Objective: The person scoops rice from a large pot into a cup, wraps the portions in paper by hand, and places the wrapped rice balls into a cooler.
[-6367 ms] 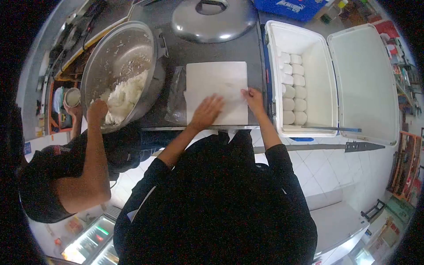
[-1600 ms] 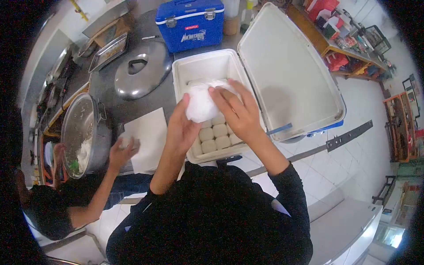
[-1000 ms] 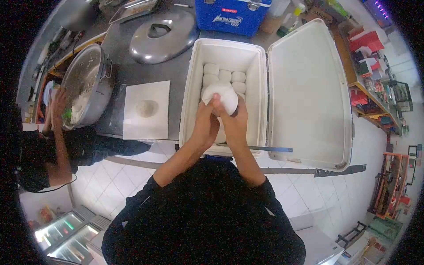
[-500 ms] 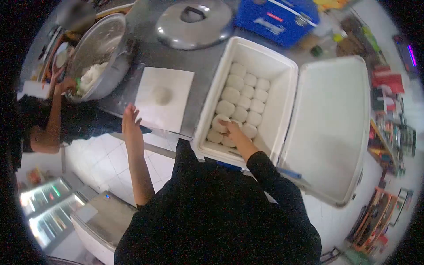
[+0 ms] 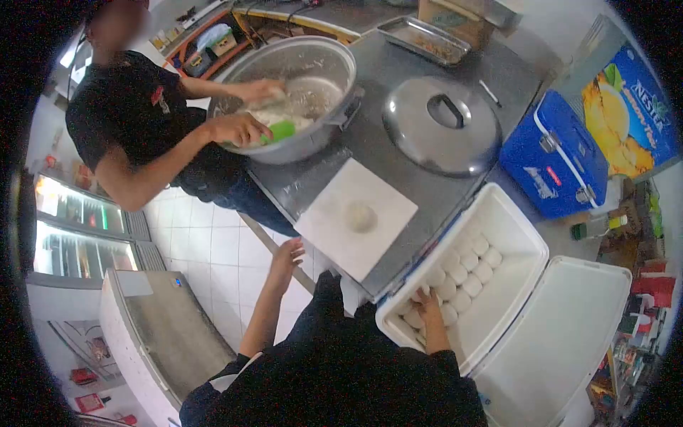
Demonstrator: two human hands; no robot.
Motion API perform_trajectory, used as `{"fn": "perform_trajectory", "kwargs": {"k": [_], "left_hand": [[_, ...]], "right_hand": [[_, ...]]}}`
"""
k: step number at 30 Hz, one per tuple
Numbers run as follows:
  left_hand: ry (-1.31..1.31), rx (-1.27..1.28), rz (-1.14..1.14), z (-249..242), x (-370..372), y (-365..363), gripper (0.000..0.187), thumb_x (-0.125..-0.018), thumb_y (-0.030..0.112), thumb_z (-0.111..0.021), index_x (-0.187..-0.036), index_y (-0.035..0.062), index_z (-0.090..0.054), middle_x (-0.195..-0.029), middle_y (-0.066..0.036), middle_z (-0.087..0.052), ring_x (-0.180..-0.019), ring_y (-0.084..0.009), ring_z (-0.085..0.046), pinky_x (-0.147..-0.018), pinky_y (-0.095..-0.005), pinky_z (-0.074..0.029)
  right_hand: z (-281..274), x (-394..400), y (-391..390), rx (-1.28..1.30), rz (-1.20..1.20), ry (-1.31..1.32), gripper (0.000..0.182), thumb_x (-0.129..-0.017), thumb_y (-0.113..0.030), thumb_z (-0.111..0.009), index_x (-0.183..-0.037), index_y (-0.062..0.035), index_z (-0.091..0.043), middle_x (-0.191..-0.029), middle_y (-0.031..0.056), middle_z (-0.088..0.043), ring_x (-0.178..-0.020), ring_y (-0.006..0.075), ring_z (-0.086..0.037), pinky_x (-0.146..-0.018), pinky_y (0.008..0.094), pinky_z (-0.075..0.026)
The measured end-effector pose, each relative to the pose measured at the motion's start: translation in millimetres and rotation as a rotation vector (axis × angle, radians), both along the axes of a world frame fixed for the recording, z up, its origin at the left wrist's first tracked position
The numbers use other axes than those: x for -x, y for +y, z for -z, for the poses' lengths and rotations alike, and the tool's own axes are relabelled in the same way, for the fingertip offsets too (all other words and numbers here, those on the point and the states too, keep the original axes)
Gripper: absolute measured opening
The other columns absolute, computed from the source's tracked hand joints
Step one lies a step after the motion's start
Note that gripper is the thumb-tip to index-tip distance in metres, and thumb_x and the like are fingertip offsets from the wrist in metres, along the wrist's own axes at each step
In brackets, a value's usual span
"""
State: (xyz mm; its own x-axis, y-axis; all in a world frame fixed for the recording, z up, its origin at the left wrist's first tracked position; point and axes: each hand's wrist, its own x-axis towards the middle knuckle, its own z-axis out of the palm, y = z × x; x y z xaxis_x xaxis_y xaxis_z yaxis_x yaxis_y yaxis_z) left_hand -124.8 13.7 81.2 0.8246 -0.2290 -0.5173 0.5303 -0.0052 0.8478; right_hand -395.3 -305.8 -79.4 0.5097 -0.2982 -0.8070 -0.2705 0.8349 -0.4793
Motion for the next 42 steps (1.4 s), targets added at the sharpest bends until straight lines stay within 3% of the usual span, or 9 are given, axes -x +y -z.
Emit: {"fn": "perform_trajectory", "kwargs": {"k": [7,11,17,19,21,24,27,34,42], "left_hand": [[-0.515,-0.224,0.549,46.4,-47.6,-29.9,0.03,-0.087,0.025,-0.06,-0.107,0.0023,-0.056,-0.1,-0.011,-0.058,-0.089,-0.0224,-0.059,-0.079,-0.0343,-0.046],[-1.027,-0.461,1.003,51.2,-68.3,-27.9,0.033,-0.077,0.022,-0.069,-0.102,0.0036,-0.057,-0.097,-0.014,-0.056,-0.096,-0.0304,-0.055,-0.083,-0.0399,-0.045],[-1.492,-0.202,1.32,79.6,-101.8,-27.6,0.045,-0.067,0.024,-0.073,-0.105,0.005,-0.057,-0.106,-0.011,-0.056,-0.102,-0.0282,-0.053,-0.087,-0.0391,-0.042],[-1.544,-0.131,1.446,80.8,-110.6,-30.4,0.041,-0.07,0.024,-0.069,-0.104,0.005,-0.057,-0.105,-0.011,-0.057,-0.102,-0.0274,-0.053,-0.087,-0.0392,-0.042],[-1.611,-0.076,1.502,80.7,-115.1,-35.5,0.035,-0.074,0.023,-0.065,-0.103,0.0055,-0.057,-0.104,-0.01,-0.058,-0.102,-0.0271,-0.054,-0.087,-0.0395,-0.043],[-1.773,-0.003,1.437,104.8,-117.0,-34.0,0.022,-0.083,0.019,-0.055,-0.1,0.0065,-0.056,-0.099,-0.011,-0.059,-0.098,-0.0292,-0.057,-0.081,-0.0416,-0.046],[-1.436,-0.028,1.622,95.8,-119.6,-40.1,0.023,-0.083,0.017,-0.055,-0.103,0.0063,-0.056,-0.1,-0.013,-0.06,-0.095,-0.031,-0.058,-0.077,-0.0424,-0.048],[-1.011,-0.152,1.532,75.1,-114.9,-49.6,0.023,-0.081,0.013,-0.062,-0.101,0.0055,-0.055,-0.084,-0.013,-0.064,-0.084,-0.0312,-0.062,-0.073,-0.042,-0.049],[-0.593,-0.094,1.563,47.4,-124.7,-59.3,0.02,-0.078,0.014,-0.068,-0.09,0.002,-0.058,-0.076,-0.013,-0.066,-0.073,-0.0233,-0.065,-0.067,-0.0379,-0.049]], "right_hand": [[182.1,76.5,-31.7,0.722,-0.379,-0.011,0.052,-0.086,-0.012,-0.061,-0.131,0.0017,-0.039,-0.118,0.0168,-0.051,-0.096,0.0287,-0.057,-0.076,0.0406,-0.053],[74.7,25.7,-6.3,0.096,0.102,0.055,0.046,-0.087,-0.014,-0.061,-0.126,0.0037,-0.044,-0.114,0.0178,-0.052,-0.09,0.029,-0.059,-0.074,0.0416,-0.055],[68.7,46.5,-34.1,0.094,-0.197,0.299,0.04,-0.089,-0.033,-0.058,-0.114,-0.0017,-0.051,-0.102,0.0165,-0.058,-0.087,0.0336,-0.061,-0.065,0.0479,-0.055],[-22.5,-8.7,-33.3,0.344,-0.306,0.888,0.028,-0.087,-0.028,-0.059,-0.104,-0.0064,-0.059,-0.098,0.0131,-0.062,-0.086,0.0278,-0.062,-0.076,0.0373,-0.054],[53.6,25.6,-77.7,1.557,-0.693,0.989,0.035,-0.088,-0.03,-0.057,-0.105,-0.0006,-0.057,-0.091,0.0142,-0.062,-0.086,0.0278,-0.063,-0.072,0.0363,-0.052],[-139.2,-87.5,-5.7,1.617,0.27,0.472,0.026,-0.089,-0.019,-0.057,-0.106,-0.0001,-0.057,-0.093,0.0154,-0.062,-0.085,0.0257,-0.063,-0.073,0.0354,-0.049],[-210.4,-162.5,64.5,1.67,0.106,0.225,0.028,-0.081,-0.007,-0.061,-0.109,-0.0046,-0.058,-0.088,0.0103,-0.061,-0.078,0.0219,-0.061,-0.073,0.034,-0.049],[-151.1,-203.6,158.4,1.496,-1.065,0.13,0.052,-0.079,-0.018,-0.066,-0.126,-0.0079,-0.046,-0.116,0.0143,-0.051,-0.107,0.0324,-0.053,-0.089,0.0401,-0.046],[-119.7,-192.4,152.4,1.57,-1.146,0.157,0.023,-0.083,-0.015,-0.057,-0.104,-0.007,-0.06,-0.102,0.0104,-0.057,-0.097,0.0296,-0.057,-0.082,0.04,-0.048]]}}
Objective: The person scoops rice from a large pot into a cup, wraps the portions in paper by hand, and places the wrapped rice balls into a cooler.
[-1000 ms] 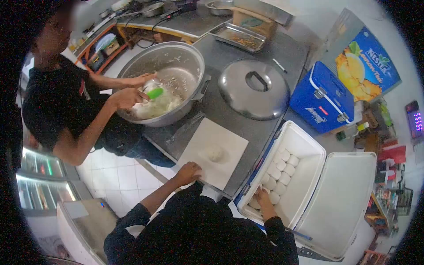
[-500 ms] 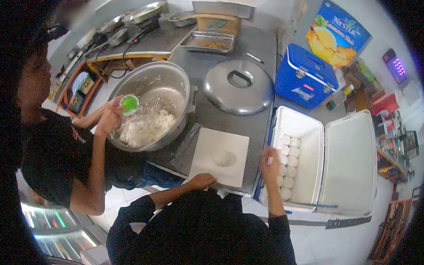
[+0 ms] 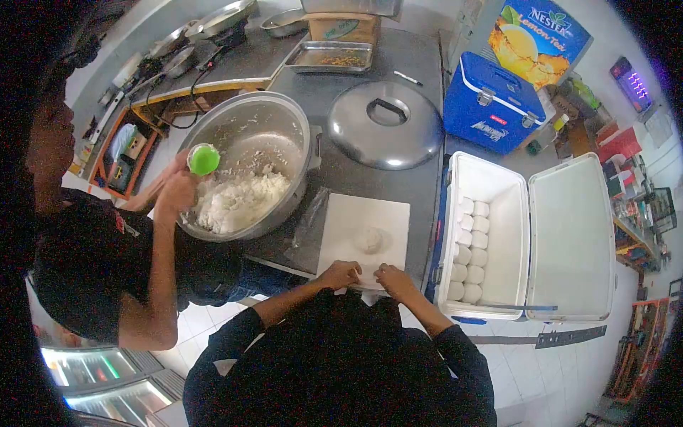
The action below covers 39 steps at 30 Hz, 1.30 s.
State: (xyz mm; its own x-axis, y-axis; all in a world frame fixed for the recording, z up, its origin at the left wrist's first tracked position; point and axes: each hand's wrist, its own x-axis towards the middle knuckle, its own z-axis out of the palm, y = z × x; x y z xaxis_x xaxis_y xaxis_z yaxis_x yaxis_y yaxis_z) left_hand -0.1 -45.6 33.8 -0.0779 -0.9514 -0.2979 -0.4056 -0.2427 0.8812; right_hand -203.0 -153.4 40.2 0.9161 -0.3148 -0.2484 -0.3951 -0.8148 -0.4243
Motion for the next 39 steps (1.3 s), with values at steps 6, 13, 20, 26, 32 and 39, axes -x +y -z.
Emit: {"fn": "perform_trajectory", "kwargs": {"k": [6,13,20,26,32,39], "left_hand": [[-0.06,0.299,0.132,30.6,-9.8,-6.9,0.014,-0.076,0.016,-0.07,-0.085,0.0059,-0.064,-0.073,-0.01,-0.06,-0.072,-0.0239,-0.061,-0.067,-0.0369,-0.048],[-0.552,0.538,0.138,39.3,-31.2,7.2,0.008,-0.077,0.017,-0.062,-0.081,0.0115,-0.066,-0.085,-0.008,-0.06,-0.086,-0.0292,-0.058,-0.077,-0.0415,-0.047],[0.099,0.114,-0.496,45.9,-87.6,-12.0,0.03,-0.086,0.032,-0.062,-0.081,0.0029,-0.062,-0.072,-0.01,-0.064,-0.066,-0.0198,-0.061,-0.063,-0.0349,-0.047],[-0.146,-0.001,-0.592,53.1,-77.8,-37.3,0.028,-0.087,0.03,-0.06,-0.082,0.0026,-0.059,-0.077,-0.013,-0.062,-0.071,-0.0257,-0.061,-0.065,-0.0391,-0.046],[-0.838,0.453,0.027,41.4,-23.8,-29.4,0.038,-0.087,0.015,-0.05,-0.123,0.002,-0.047,-0.135,-0.017,-0.041,-0.126,-0.0351,-0.037,-0.105,-0.0464,-0.029],[-0.924,0.589,0.156,16.7,24.3,-35.1,0.063,-0.088,0.024,-0.053,-0.142,0.0048,-0.028,-0.148,-0.011,-0.027,-0.137,-0.031,-0.024,-0.11,-0.0431,-0.023]], "right_hand": [[16.2,7.3,-9.7,0.006,-0.01,-0.06,0.013,-0.082,-0.011,-0.052,-0.09,-0.0056,-0.06,-0.095,0.0111,-0.058,-0.092,0.0299,-0.058,-0.076,0.0407,-0.048],[5.2,22.3,-16.8,-0.111,0.217,-0.186,0.011,-0.085,-0.011,-0.052,-0.094,-0.0069,-0.057,-0.085,0.0149,-0.059,-0.083,0.0349,-0.06,-0.071,0.0435,-0.048],[2.7,12.8,-44.9,-0.526,0.737,-0.523,0.03,-0.079,-0.021,-0.072,-0.098,-0.0013,-0.062,-0.094,0.0105,-0.065,-0.087,0.0179,-0.062,-0.077,0.0305,-0.049],[13.3,-18.2,-53.9,-0.924,1.122,-0.741,0.029,-0.077,-0.012,-0.075,-0.101,-0.0034,-0.061,-0.084,0.0067,-0.066,-0.074,0.0129,-0.061,-0.066,0.0266,-0.05],[31.4,-18.4,-61.8,-0.897,1.114,-0.752,0.031,-0.075,-0.015,-0.076,-0.099,-0.004,-0.061,-0.086,0.0058,-0.062,-0.069,0.0125,-0.059,-0.061,0.0268,-0.052],[37.4,3.6,-41.9,-0.295,1.046,-0.636,0.035,-0.073,-0.019,-0.078,-0.099,-0.0014,-0.061,-0.094,0.009,-0.058,-0.084,0.0154,-0.057,-0.072,0.0259,-0.047]]}}
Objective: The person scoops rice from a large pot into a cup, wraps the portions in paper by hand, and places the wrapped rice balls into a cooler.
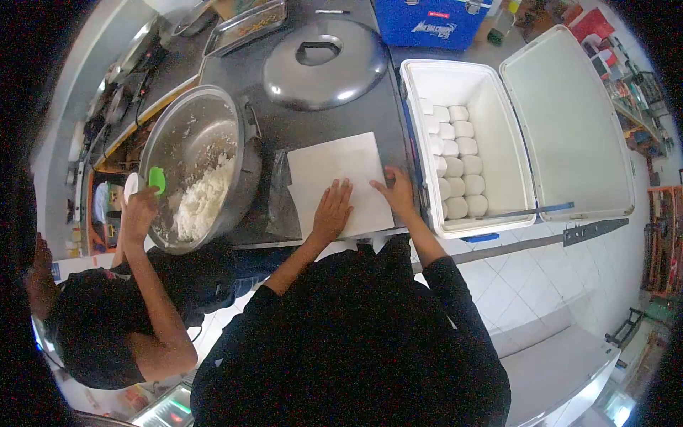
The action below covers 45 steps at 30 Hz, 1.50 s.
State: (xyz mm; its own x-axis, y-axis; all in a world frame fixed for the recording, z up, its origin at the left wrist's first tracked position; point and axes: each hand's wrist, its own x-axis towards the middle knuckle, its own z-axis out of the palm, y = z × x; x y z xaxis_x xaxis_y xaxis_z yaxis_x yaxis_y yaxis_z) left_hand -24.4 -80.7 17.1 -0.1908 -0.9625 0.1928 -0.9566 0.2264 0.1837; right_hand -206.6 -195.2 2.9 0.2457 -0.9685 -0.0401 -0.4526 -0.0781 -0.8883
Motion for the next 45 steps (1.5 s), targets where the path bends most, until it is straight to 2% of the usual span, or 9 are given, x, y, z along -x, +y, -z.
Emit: {"fn": "perform_trajectory", "kwargs": {"k": [8,11,17,25,27,30,33,37,45], "left_hand": [[0.051,-0.058,-0.117,-2.1,-4.8,-10.5,0.066,-0.088,0.026,-0.053,-0.144,0.0077,-0.023,-0.15,-0.01,-0.023,-0.138,-0.0305,-0.02,-0.11,-0.0423,-0.023],[0.018,-0.128,-0.142,-9.8,-7.4,-17.0,0.067,-0.089,0.03,-0.052,-0.145,0.0099,-0.022,-0.151,-0.009,-0.02,-0.139,-0.0313,-0.018,-0.11,-0.044,-0.021],[0.071,-0.231,-0.148,-13.3,-10.0,-20.5,0.071,-0.09,0.043,-0.048,-0.146,0.0099,-0.02,-0.153,-0.011,-0.011,-0.141,-0.0339,-0.003,-0.109,-0.0572,-0.004],[0.377,0.019,-0.318,-10.3,-66.3,-77.3,0.083,-0.085,0.046,-0.056,-0.147,0.0145,-0.012,-0.153,-0.009,-0.01,-0.141,-0.0353,0.002,-0.108,-0.0583,0.004],[0.197,0.054,-0.269,-43.1,-78.7,-108.4,0.072,-0.079,0.039,-0.067,-0.139,0.011,-0.037,-0.143,-0.012,-0.036,-0.134,-0.0335,-0.029,-0.108,-0.0535,-0.018],[0.383,-0.553,-0.112,-33.8,-115.3,-146.5,0.042,-0.076,0.029,-0.071,-0.111,0.0078,-0.063,-0.114,-0.013,-0.061,-0.105,-0.0312,-0.058,-0.092,-0.0418,-0.043],[0.555,-0.198,0.104,-42.5,-107.7,-133.4,0.018,-0.078,0.022,-0.068,-0.084,0.0051,-0.069,-0.085,-0.013,-0.066,-0.078,-0.0309,-0.063,-0.072,-0.036,-0.05],[0.396,-0.128,0.142,-43.5,-86.3,-106.9,0.012,-0.08,0.016,-0.063,-0.085,0.0057,-0.066,-0.081,-0.011,-0.062,-0.078,-0.0297,-0.062,-0.071,-0.0384,-0.05],[0.334,0.019,0.074,-42.6,-66.9,-76.7,0.009,-0.081,0.01,-0.058,-0.088,0.0061,-0.063,-0.081,-0.009,-0.057,-0.073,-0.0284,-0.061,-0.062,-0.0377,-0.052]], "right_hand": [[49.0,31.0,2.5,-0.098,-0.25,-0.366,0.025,-0.078,-0.012,-0.074,-0.096,-0.0006,-0.061,-0.101,0.0079,-0.055,-0.081,0.013,-0.058,-0.069,0.0235,-0.048],[22.7,16.8,-12.0,-0.65,0.052,-0.65,0.031,-0.08,-0.018,-0.072,-0.104,-0.0044,-0.056,-0.095,0.0064,-0.06,-0.084,0.0129,-0.057,-0.074,0.0276,-0.048],[16.7,-50.3,-88.9,-0.32,-0.029,-0.352,0.05,-0.078,-0.015,-0.073,-0.12,-0.0101,-0.046,-0.094,0.0049,-0.062,-0.084,0.0122,-0.056,-0.071,0.0272,-0.047],[-8.2,-56.4,-124.5,-0.296,-0.381,-0.341,0.057,-0.074,0.001,-0.068,-0.125,-0.0106,-0.044,-0.086,0.0047,-0.06,-0.079,0.0114,-0.056,-0.068,0.025,-0.045],[-27.0,-54.9,-108.9,-0.055,-0.282,-0.265,0.049,-0.073,0.0,-0.068,-0.118,-0.0088,-0.049,-0.089,0.0077,-0.06,-0.082,0.017,-0.057,-0.072,0.0291,-0.045],[-62.3,-57.7,-54.2,0.471,-0.127,-0.028,0.032,-0.072,-0.005,-0.067,-0.102,-0.006,-0.057,-0.093,0.0121,-0.058,-0.088,0.0295,-0.056,-0.081,0.0386,-0.045],[-69.1,-56.5,24.3,0.645,-0.676,0.239,0.033,-0.077,-0.021,-0.063,-0.105,-0.0049,-0.058,-0.111,0.0115,-0.055,-0.104,0.0313,-0.052,-0.091,0.0477,-0.04],[-39.4,-64.6,40.0,0.768,-0.693,0.574,0.057,-0.08,-0.03,-0.061,-0.129,-0.0052,-0.047,-0.131,0.0146,-0.043,-0.127,0.0325,-0.037,-0.106,0.0505,-0.028],[-22.2,-67.5,27.2,0.733,-0.647,0.589,0.048,-0.085,-0.025,-0.055,-0.127,-0.003,-0.049,-0.135,0.0127,-0.043,-0.126,0.033,-0.038,-0.106,0.0508,-0.027]]}}
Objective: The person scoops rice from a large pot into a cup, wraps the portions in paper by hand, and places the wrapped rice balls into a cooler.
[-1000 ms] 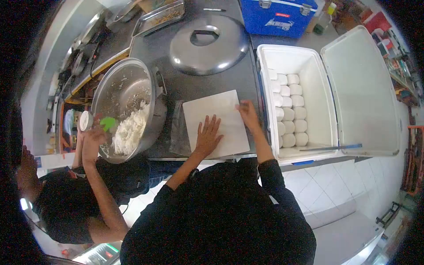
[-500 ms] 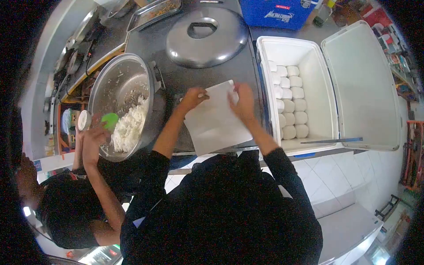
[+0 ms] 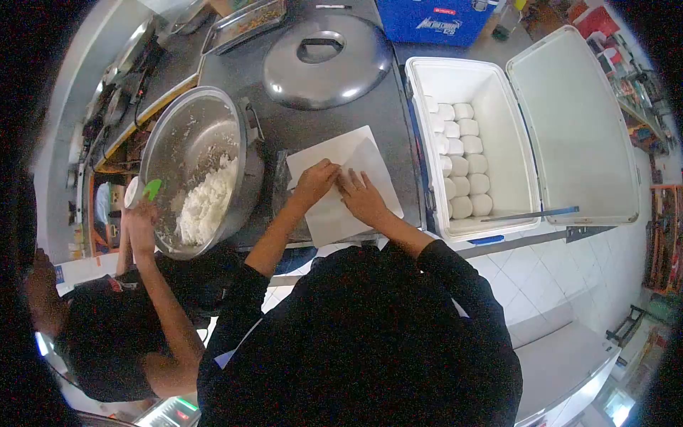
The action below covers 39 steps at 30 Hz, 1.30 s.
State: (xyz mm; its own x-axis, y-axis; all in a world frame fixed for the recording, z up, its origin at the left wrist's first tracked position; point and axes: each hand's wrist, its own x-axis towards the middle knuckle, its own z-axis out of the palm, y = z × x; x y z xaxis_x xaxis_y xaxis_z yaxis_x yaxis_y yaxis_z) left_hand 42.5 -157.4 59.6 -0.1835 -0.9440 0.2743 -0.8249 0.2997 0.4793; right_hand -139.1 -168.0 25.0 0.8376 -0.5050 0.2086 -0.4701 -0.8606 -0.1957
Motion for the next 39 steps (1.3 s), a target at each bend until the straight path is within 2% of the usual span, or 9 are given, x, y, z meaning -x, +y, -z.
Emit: {"fn": "perform_trajectory", "kwargs": {"k": [8,14,17,20,22,25,29,37,39], "left_hand": [[-0.128,0.143,-0.132,25.3,32.2,25.4,0.012,-0.077,0.009,-0.058,-0.088,0.0047,-0.062,-0.079,-0.008,-0.056,-0.076,-0.0241,-0.059,-0.062,-0.0352,-0.051],[-0.229,0.127,-0.14,26.2,42.5,34.8,0.022,-0.076,0.009,-0.058,-0.097,0.0031,-0.063,-0.084,-0.007,-0.056,-0.082,-0.0223,-0.057,-0.067,-0.0329,-0.05],[-0.28,0.143,-0.121,27.4,44.7,37.2,0.027,-0.076,0.01,-0.058,-0.101,0.0012,-0.062,-0.088,-0.008,-0.056,-0.085,-0.0222,-0.055,-0.069,-0.0328,-0.05],[-0.263,0.191,-0.106,31.1,51.3,43.8,0.033,-0.078,0.013,-0.059,-0.108,-0.0014,-0.058,-0.099,-0.01,-0.055,-0.094,-0.0253,-0.055,-0.075,-0.0339,-0.049],[-0.268,0.215,-0.107,34.1,53.4,52.6,0.037,-0.079,0.013,-0.059,-0.112,-0.0026,-0.054,-0.107,-0.012,-0.054,-0.102,-0.0281,-0.053,-0.08,-0.0355,-0.049],[-0.216,0.234,-0.159,50.8,48.1,71.0,0.041,-0.079,0.012,-0.061,-0.116,-0.0032,-0.051,-0.118,-0.015,-0.052,-0.113,-0.0318,-0.05,-0.087,-0.0388,-0.047],[0.062,0.113,-0.294,86.1,26.5,90.3,0.041,-0.078,0.007,-0.061,-0.117,-0.0006,-0.05,-0.118,-0.018,-0.053,-0.112,-0.0333,-0.052,-0.09,-0.0409,-0.046],[0.229,-0.57,-0.441,40.1,-7.0,59.8,0.034,-0.078,0.015,-0.066,-0.11,0.0084,-0.057,-0.096,-0.015,-0.061,-0.101,-0.0324,-0.057,-0.084,-0.0429,-0.046],[0.236,-0.392,-0.407,43.7,-13.8,48.0,0.034,-0.077,0.019,-0.069,-0.107,0.0087,-0.059,-0.092,-0.013,-0.06,-0.101,-0.0319,-0.056,-0.082,-0.0436,-0.046]], "right_hand": [[-43.7,17.3,-48.0,0.182,0.185,-0.116,0.044,-0.082,-0.01,-0.049,-0.126,-0.0134,-0.051,-0.12,0.0118,-0.052,-0.115,0.0287,-0.047,-0.097,0.0463,-0.034],[-50.5,26.3,-116.8,0.292,-0.26,0.295,0.033,-0.074,-0.01,-0.057,-0.107,-0.0096,-0.061,-0.109,0.0068,-0.057,-0.106,0.023,-0.052,-0.103,0.0457,-0.032],[-64.3,53.9,-114.0,0.271,0.116,0.294,0.027,-0.075,-0.012,-0.057,-0.101,-0.0058,-0.061,-0.11,0.0069,-0.057,-0.102,0.0249,-0.053,-0.102,0.0465,-0.035],[-96.0,34.8,-63.1,-0.487,0.302,-0.081,0.033,-0.086,-0.019,-0.05,-0.113,-0.0021,-0.057,-0.127,0.014,-0.05,-0.118,0.0307,-0.046,-0.103,0.0462,-0.033],[-46.7,32.8,-24.7,0.176,-0.258,-0.003,0.043,-0.087,-0.018,-0.049,-0.127,-0.0008,-0.046,-0.133,0.0196,-0.043,-0.124,0.0365,-0.041,-0.107,0.0423,-0.03],[17.2,34.0,-4.9,-0.24,-0.075,-0.111,0.052,-0.087,-0.015,-0.048,-0.135,-0.0005,-0.035,-0.134,0.0214,-0.041,-0.127,0.0363,-0.038,-0.11,0.0378,-0.027],[54.4,42.5,-9.2,-0.006,-0.014,-0.146,0.043,-0.085,-0.01,-0.046,-0.127,-0.0011,-0.046,-0.131,0.0194,-0.046,-0.125,0.0321,-0.043,-0.105,0.04,-0.035],[9.0,13.7,-86.4,-0.487,-0.069,0.178,0.026,-0.079,-0.011,-0.062,-0.104,-0.0051,-0.059,-0.094,0.0145,-0.065,-0.093,0.0319,-0.062,-0.076,0.042,-0.05],[-2.0,-6.8,-104.8,-0.585,-0.062,0.269,0.027,-0.074,-0.014,-0.067,-0.099,-0.0044,-0.06,-0.094,0.0152,-0.063,-0.093,0.0351,-0.06,-0.076,0.0448,-0.049]]}}
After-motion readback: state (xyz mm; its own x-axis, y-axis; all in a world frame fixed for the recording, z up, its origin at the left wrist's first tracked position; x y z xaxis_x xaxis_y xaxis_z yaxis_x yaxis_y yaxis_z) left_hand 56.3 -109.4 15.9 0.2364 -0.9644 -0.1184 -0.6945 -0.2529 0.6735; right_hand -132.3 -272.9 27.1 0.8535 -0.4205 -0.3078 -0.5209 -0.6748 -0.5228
